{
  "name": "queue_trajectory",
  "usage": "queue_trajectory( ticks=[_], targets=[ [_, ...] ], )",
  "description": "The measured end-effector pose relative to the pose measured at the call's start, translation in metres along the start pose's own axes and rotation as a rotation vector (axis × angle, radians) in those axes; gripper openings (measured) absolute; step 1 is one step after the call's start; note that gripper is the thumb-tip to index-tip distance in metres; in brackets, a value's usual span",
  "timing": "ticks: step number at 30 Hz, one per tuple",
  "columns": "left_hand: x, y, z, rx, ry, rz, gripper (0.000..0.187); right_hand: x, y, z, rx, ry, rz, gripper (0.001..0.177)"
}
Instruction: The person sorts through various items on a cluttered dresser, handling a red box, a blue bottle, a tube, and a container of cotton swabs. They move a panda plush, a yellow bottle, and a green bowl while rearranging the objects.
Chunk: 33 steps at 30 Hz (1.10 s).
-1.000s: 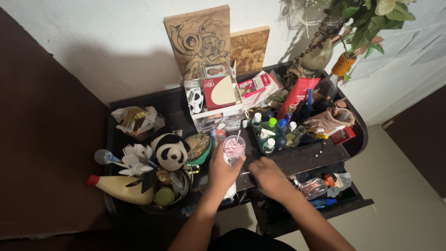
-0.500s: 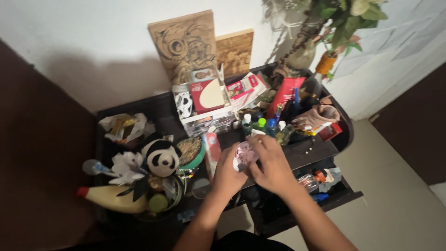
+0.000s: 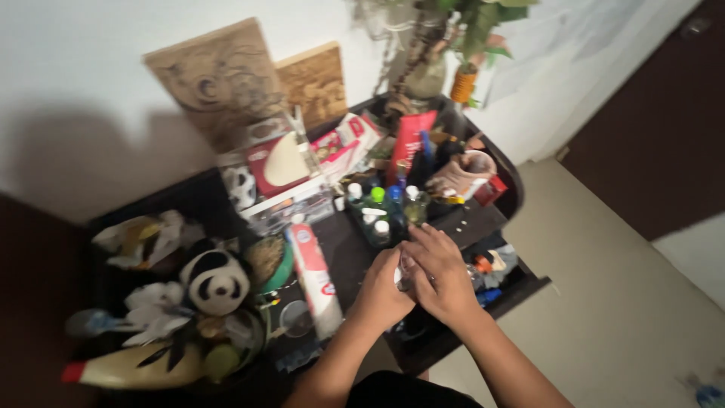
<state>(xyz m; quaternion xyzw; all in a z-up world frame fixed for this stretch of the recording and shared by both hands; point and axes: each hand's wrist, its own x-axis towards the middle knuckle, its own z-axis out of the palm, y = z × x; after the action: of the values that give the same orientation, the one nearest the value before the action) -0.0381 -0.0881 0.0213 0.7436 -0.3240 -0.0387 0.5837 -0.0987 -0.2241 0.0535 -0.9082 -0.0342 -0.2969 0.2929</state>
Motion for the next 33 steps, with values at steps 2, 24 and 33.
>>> queue_trajectory(
  ticks=[2, 24, 33],
  targets=[
    [0.002, 0.001, 0.015, 0.034, -0.031, 0.006, 0.065, -0.004, 0.001, -0.017, 0.042, -0.057, 0.062, 0.056],
    [0.013, -0.043, 0.085, 0.033, 0.085, -0.232, 0.026, -0.001, 0.163, -0.028, 0.035, 0.277, 0.53, 0.075],
    [0.012, -0.047, 0.095, 0.109, -0.008, -0.227, 0.031, -0.055, 0.14, -0.042, -0.132, -0.396, 0.8, 0.043]
  ],
)
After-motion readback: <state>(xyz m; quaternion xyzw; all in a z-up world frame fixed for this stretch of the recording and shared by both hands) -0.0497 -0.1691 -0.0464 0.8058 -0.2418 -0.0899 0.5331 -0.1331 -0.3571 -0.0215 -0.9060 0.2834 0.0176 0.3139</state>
